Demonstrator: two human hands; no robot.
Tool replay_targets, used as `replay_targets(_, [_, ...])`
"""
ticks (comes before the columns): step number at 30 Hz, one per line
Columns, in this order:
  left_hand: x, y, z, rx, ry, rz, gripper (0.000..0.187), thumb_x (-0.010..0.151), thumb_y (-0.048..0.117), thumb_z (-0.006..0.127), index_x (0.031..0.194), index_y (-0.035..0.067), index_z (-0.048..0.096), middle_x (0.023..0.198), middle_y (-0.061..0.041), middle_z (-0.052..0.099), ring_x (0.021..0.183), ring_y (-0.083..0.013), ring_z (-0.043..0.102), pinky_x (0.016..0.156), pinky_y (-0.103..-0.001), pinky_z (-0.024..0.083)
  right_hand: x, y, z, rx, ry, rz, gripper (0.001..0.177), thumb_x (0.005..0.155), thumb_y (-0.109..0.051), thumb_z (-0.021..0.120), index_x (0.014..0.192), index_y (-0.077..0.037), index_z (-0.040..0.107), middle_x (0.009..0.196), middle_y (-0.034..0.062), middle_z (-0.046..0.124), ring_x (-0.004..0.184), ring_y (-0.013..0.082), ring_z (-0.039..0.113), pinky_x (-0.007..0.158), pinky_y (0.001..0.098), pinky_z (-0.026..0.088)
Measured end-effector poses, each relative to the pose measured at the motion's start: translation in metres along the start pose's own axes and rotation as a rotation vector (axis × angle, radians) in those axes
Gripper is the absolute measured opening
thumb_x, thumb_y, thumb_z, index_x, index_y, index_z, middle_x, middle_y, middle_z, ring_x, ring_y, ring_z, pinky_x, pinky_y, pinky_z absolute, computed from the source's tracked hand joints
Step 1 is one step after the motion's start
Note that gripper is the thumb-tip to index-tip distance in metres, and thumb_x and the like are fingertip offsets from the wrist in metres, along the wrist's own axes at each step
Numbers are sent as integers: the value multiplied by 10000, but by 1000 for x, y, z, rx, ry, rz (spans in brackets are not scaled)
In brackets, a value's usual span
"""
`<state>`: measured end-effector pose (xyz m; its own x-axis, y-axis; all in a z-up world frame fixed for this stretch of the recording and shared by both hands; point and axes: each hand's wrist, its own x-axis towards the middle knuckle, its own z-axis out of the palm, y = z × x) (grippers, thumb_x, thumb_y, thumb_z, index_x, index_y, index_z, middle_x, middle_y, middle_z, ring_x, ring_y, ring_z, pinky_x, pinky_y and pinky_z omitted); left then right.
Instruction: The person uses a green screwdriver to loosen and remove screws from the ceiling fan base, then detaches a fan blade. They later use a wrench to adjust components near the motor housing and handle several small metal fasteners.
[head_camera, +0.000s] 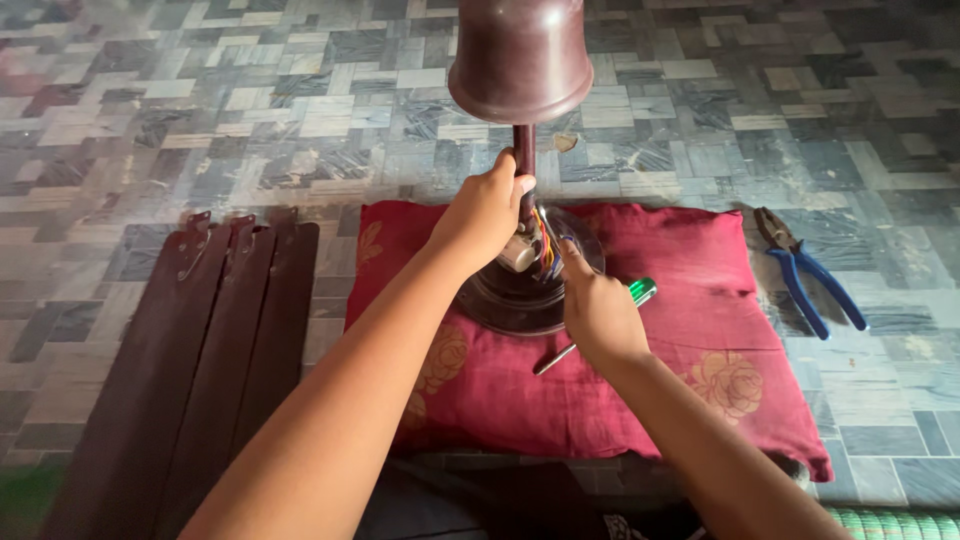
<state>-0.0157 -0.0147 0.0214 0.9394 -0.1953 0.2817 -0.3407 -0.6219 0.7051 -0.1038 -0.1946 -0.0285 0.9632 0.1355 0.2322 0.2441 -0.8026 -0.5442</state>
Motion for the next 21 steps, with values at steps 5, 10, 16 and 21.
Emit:
replay_targets(5, [5,-2,-8,8,-79,-27,237,1037,254,541,1063,19,522,824,-279,694,791,-457,702,640,-528,509,0,-4,-9,-22,-41,48,509,940,-78,516,1447,-134,519,757,293,672,709,475,667,681,589,508])
replay_targets(10, [9,-5,-18,-52,-202,-51,287,1057,298,502,1024,13,509,864,-264,696,823,-434,719,674,-518,509,-6,-16,-27,-23,-50,30,462,936,-92,536,1395,-139,554,769,277,678,693,465,669,646,584,513])
replay_targets(16, [3,8,-22,12,-236,-17,334,1065,341,507,1005,12,511,791,-230,692,726,-392,700,672,-500,496,-14,-34,-31,-19,-28,50,395,939,-93,537,1329,-35,561,738,290,668,679,470,665,632,576,516])
replay_targets(21, [7,29,-30,-239,-238,-135,314,1040,318,516,1037,5,495,772,-248,642,654,-403,665,573,-503,529,-19,-46,-29,28,1,107,407,925,-65,523,1319,34,540,704,298,660,666,458,677,619,560,530])
